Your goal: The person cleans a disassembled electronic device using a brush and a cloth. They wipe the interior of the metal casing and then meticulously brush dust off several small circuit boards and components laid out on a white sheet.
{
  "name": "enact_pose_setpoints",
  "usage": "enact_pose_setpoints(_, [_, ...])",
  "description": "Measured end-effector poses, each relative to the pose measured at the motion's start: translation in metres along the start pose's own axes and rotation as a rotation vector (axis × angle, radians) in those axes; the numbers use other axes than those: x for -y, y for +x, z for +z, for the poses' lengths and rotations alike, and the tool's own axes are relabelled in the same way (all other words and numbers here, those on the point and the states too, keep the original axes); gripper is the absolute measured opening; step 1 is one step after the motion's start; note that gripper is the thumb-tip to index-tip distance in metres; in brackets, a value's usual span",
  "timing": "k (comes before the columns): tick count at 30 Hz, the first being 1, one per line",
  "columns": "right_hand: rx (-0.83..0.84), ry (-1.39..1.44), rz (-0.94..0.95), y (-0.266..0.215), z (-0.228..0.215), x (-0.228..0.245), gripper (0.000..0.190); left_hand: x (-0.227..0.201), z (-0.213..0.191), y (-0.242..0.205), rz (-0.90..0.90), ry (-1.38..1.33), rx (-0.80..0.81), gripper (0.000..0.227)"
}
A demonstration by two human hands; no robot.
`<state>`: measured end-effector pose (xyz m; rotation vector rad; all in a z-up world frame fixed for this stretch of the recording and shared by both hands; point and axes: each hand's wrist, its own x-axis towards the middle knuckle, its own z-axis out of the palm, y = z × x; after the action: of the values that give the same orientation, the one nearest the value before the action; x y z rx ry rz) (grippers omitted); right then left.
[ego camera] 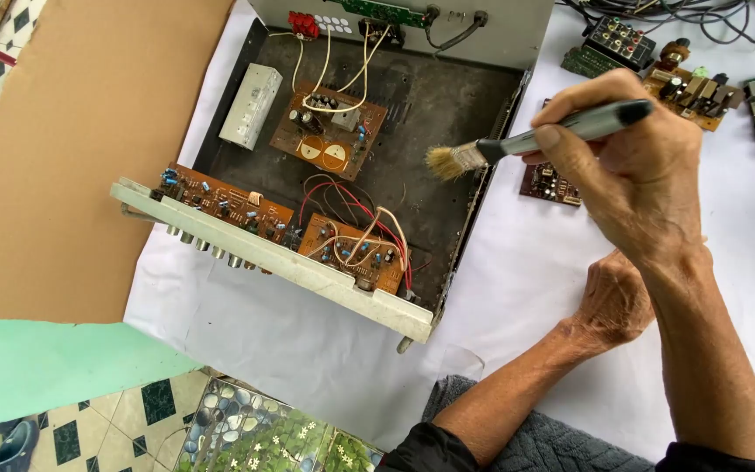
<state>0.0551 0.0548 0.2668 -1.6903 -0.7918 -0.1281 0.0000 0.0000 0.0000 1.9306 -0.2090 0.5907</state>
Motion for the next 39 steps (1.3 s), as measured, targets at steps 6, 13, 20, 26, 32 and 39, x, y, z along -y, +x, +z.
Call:
enact_pose_setpoints(6, [0.289, -0.220, -0.167, 0.022, 0.017, 0.001, 0.007, -0.004, -0.017, 0.003, -0.127, -0.004, 0.261, 0.048])
enact_pose_setpoints(13, [0.452, -0.285, -0.174, 0.026, 0.043, -0.004, 0.005, 0.020, -0.017, -0.010, -0.136, 0.025, 0.212, 0.039])
enact_pose_setpoints(20, [0.446, -0.296, -0.187, 0.028, 0.049, -0.011, 0.008, 0.038, -0.015, -0.012, -0.132, 0.051, 0.141, 0.029])
enact_pose_setpoints(26, [0.611, -0.338, -0.193, 0.028, 0.057, -0.036, 0.008, 0.053, -0.016, -0.010, -0.123, 0.079, 0.077, 0.021])
enact_pose_setpoints(32, [0.500, -0.255, -0.181, 0.022, 0.067, -0.053, 0.007, 0.053, -0.019, -0.007, -0.125, 0.102, 0.005, 0.013])
enact_pose_setpoints(39, [0.312, -0.157, -0.252, 0.038, 0.060, -0.072, 0.005, 0.049, -0.022, 0.005, -0.097, 0.115, -0.065, 0.008])
